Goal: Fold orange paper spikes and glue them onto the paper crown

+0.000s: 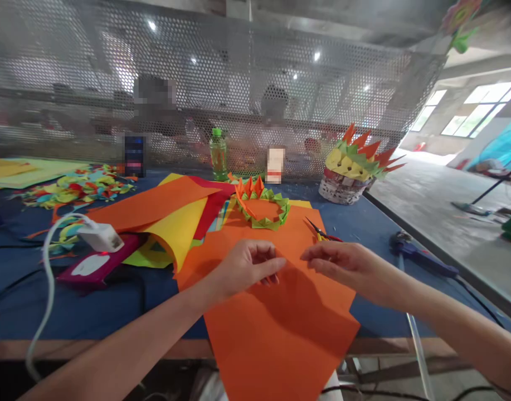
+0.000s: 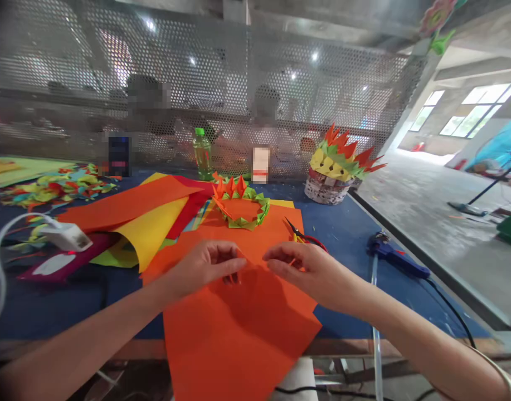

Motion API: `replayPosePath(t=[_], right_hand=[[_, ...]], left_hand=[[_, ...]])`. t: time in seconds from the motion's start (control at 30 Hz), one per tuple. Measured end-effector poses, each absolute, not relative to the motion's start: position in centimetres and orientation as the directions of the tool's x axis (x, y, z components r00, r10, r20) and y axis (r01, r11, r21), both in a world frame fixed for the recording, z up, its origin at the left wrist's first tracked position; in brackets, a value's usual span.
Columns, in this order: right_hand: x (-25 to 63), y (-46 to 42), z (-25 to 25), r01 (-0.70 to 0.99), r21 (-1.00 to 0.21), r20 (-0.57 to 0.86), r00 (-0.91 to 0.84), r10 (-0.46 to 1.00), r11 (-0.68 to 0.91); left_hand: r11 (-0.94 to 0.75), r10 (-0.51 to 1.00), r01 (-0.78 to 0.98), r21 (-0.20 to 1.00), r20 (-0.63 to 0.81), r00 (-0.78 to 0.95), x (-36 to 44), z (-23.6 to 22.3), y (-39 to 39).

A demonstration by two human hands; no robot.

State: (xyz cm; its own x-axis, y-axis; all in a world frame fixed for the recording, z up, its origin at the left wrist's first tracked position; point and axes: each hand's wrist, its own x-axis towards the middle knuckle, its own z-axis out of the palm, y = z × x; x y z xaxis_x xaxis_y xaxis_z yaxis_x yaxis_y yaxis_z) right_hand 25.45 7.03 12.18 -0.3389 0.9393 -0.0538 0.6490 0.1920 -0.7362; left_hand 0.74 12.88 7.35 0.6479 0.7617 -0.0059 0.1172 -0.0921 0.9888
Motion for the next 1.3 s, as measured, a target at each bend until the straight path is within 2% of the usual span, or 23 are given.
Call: replayPosePath(t=[0.27,0.4,0.47,0.57,0.67,0.8,0.93,1.07,1.3], right_hand=[[22.8,8.2,11.4,0.655,-0.73,-0.137,-0.421,0.897,0.196],[23.2,8.3,10.8,0.631,-0.757,-0.125,-0.393,0.911,0.168],[23.8,8.3,10.7,0.617,-0.773,-0.099,-0.35,0.931,0.149],[24.9,8.5,10.8,0.585,-0.801,-0.047,-0.274,0.961,0.128],[26.0,9.4,11.1,0.553,-0.826,-0.009,-0.205,0.979,0.108],[26.7,11.5,11.4,0.537,-0.839,0.018,-0.121,0.992,0.081],[26.8,13.5,11.6,0.56,-0.827,0.024,-0.069,0.997,0.059],[26.5,14.7,12.0,0.592,-0.803,0.074,-0.025,0.997,0.074],[25.6,15.6,12.4,0.614,-0.766,0.196,-0.056,0.979,0.189]], left_hand=[[-0.249,0.735,0.182,0.951,0.063,0.675,0.8,7.1,12.5],[-0.394,0.79,0.236,0.888,0.196,0.58,0.5,7.4,13.2],[-0.496,0.818,0.302,0.814,0.322,0.476,-0.2,7.7,14.1],[-0.631,0.775,0.46,0.624,0.524,0.352,-1.4,8.4,16.1],[-0.688,0.693,0.603,0.405,0.613,0.379,-2.0,9.6,18.4],[-0.735,0.618,0.664,0.139,0.541,0.57,-1.5,11.0,21.3],[-0.758,0.597,0.652,-0.013,0.389,0.702,-0.6,10.8,23.6],[-0.746,0.623,0.663,-0.058,0.291,0.726,-0.2,10.3,24.5],[-0.756,0.636,0.652,-0.055,0.174,0.752,-0.8,11.6,21.4]])
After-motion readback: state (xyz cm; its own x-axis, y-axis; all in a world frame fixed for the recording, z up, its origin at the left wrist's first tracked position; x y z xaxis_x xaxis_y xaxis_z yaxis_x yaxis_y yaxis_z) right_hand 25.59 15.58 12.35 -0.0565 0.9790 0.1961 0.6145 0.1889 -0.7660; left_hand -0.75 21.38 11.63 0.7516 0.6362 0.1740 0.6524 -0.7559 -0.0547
